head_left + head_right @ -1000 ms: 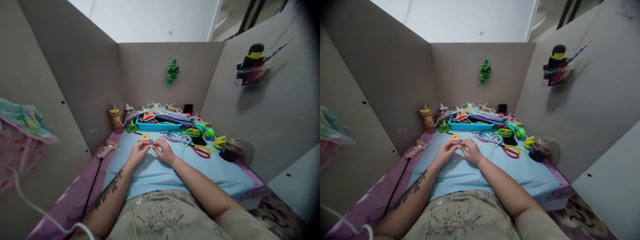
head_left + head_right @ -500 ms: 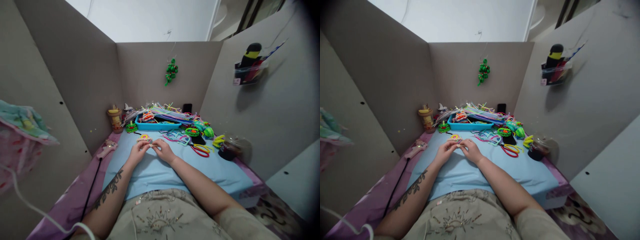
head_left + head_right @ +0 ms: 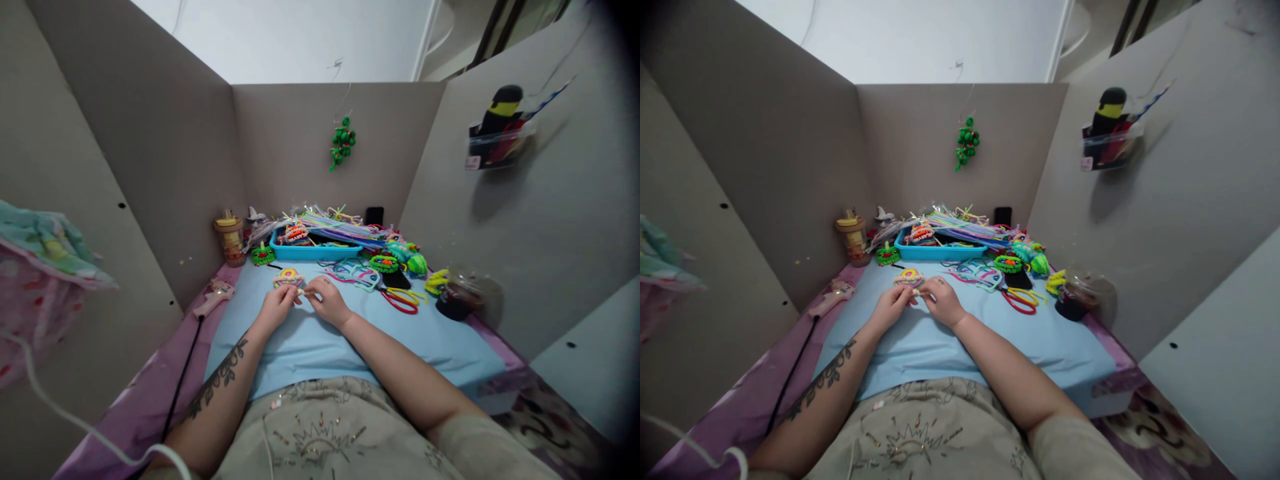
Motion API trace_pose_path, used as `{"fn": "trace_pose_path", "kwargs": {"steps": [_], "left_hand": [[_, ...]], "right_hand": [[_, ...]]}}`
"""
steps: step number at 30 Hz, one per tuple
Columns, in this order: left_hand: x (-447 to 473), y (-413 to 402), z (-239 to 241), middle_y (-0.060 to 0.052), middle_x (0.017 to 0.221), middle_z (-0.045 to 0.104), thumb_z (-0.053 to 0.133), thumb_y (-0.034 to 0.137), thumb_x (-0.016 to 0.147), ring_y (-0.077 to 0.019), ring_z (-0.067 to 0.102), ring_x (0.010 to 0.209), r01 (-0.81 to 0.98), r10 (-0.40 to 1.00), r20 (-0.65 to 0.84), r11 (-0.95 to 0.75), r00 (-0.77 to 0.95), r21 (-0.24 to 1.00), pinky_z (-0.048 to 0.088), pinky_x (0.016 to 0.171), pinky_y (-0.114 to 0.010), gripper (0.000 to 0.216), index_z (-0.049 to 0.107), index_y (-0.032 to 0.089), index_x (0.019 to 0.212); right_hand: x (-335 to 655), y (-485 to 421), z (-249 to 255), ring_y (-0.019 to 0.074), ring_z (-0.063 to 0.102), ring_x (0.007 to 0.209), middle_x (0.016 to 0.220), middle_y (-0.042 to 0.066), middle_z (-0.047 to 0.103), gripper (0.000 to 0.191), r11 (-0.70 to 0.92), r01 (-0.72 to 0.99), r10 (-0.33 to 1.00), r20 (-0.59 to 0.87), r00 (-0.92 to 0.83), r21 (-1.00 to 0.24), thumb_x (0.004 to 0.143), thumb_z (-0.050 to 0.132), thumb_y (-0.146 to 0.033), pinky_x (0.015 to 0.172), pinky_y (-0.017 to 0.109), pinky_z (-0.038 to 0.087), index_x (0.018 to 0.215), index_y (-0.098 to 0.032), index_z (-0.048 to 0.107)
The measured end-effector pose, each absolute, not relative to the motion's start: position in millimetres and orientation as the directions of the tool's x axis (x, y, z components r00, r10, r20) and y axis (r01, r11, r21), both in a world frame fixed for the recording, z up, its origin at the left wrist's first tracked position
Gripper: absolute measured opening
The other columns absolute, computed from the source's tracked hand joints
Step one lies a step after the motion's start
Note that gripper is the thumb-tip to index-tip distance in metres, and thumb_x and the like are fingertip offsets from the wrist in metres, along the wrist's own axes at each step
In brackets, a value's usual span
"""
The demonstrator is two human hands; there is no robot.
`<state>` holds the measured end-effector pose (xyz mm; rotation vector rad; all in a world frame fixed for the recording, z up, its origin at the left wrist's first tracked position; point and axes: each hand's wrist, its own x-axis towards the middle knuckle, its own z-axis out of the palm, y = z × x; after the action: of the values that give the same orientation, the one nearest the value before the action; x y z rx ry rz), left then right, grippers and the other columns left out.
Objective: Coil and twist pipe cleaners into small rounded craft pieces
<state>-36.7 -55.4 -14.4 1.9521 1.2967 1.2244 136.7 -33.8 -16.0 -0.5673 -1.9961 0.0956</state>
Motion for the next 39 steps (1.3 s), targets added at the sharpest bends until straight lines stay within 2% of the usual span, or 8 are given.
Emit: {"fn": "trace_pose_path", "kwargs": {"steps": [3,9,17,21,27,35,39], "left_hand": [[-36.6,-54.9,-14.9,-0.002,0.061,0.063,0.039,0.043,0.087,-0.0138,0.055,0.058,0.452,0.903,0.405,-0.423,0.142,0.786,0.042,0.056,-0.024,0.042,0.065,0.017,0.068],[-35.4,-53.5,-17.4,-0.003,0.074,0.068,0.053,0.039,0.081,-0.0158,0.061,0.067,0.366,0.902,0.422,-0.424,0.092,0.828,0.046,0.062,-0.025,0.026,0.065,0.017,0.083],[-34.1,-55.1,-13.8,-0.006,0.081,0.070,0.063,0.038,0.076,-0.0183,0.064,0.075,0.346,0.873,0.486,-0.468,0.040,0.813,0.051,0.070,-0.029,0.023,0.066,0.016,0.084],[-34.3,-54.5,-14.9,-0.006,0.084,0.070,0.063,0.037,0.076,-0.0187,0.065,0.077,0.336,0.876,0.481,-0.467,0.048,0.818,0.051,0.072,-0.030,0.022,0.067,0.017,0.085],[-35.3,-53.4,-18.6,-0.004,0.076,0.069,0.055,0.038,0.081,-0.0165,0.062,0.069,0.330,0.895,0.433,-0.442,0.105,0.834,0.049,0.065,-0.027,0.024,0.066,0.017,0.086],[-35.1,-53.4,-19.5,-0.005,0.075,0.069,0.049,0.040,0.084,-0.0143,0.061,0.065,0.309,0.913,0.381,-0.409,0.148,0.859,0.047,0.063,-0.024,0.029,0.064,0.015,0.087],[-35.0,-52.0,-20.2,-0.004,0.076,0.069,0.051,0.039,0.083,-0.0145,0.062,0.066,0.308,0.911,0.395,-0.411,0.114,0.858,0.048,0.063,-0.024,0.028,0.065,0.015,0.086]], "right_hand": [[136.7,-33.2,-16.3,0.0197,0.053,0.078,0.077,0.005,0.061,0.010,0.881,0.342,0.447,0.811,-0.377,-0.327,0.084,0.050,-0.017,0.072,0.034,0.044,0.083,-0.022,0.058],[136.1,-35.5,-13.2,0.0186,0.054,0.074,0.074,0.004,0.061,0.007,0.866,0.338,0.479,0.803,-0.354,-0.368,0.086,0.053,-0.024,0.070,0.033,0.044,0.081,-0.021,0.058],[136.7,-34.8,-15.2,0.0184,0.054,0.075,0.074,0.004,0.061,0.006,0.856,0.350,0.493,0.801,-0.338,-0.380,0.086,0.054,-0.025,0.071,0.033,0.044,0.083,-0.021,0.058],[137.9,-30.4,-19.8,0.0190,0.054,0.078,0.077,0.004,0.060,0.003,0.843,0.371,0.502,0.816,-0.287,-0.389,0.085,0.055,-0.023,0.072,0.033,0.044,0.085,-0.021,0.058],[138.6,-28.4,-21.8,0.0190,0.054,0.078,0.077,0.004,0.060,0.003,0.863,0.352,0.467,0.839,-0.280,-0.362,0.084,0.054,-0.020,0.073,0.033,0.045,0.083,-0.021,0.057],[136.5,-34.4,-17.3,0.0185,0.055,0.080,0.079,0.005,0.061,0.010,0.903,0.337,0.379,0.862,-0.337,-0.266,0.084,0.051,-0.013,0.073,0.033,0.047,0.083,-0.021,0.057],[135.5,-34.9,-17.9,0.0180,0.057,0.082,0.082,0.005,0.063,0.008,0.906,0.301,0.392,0.860,-0.326,-0.298,0.084,0.053,-0.015,0.075,0.033,0.047,0.085,-0.021,0.058]]}}
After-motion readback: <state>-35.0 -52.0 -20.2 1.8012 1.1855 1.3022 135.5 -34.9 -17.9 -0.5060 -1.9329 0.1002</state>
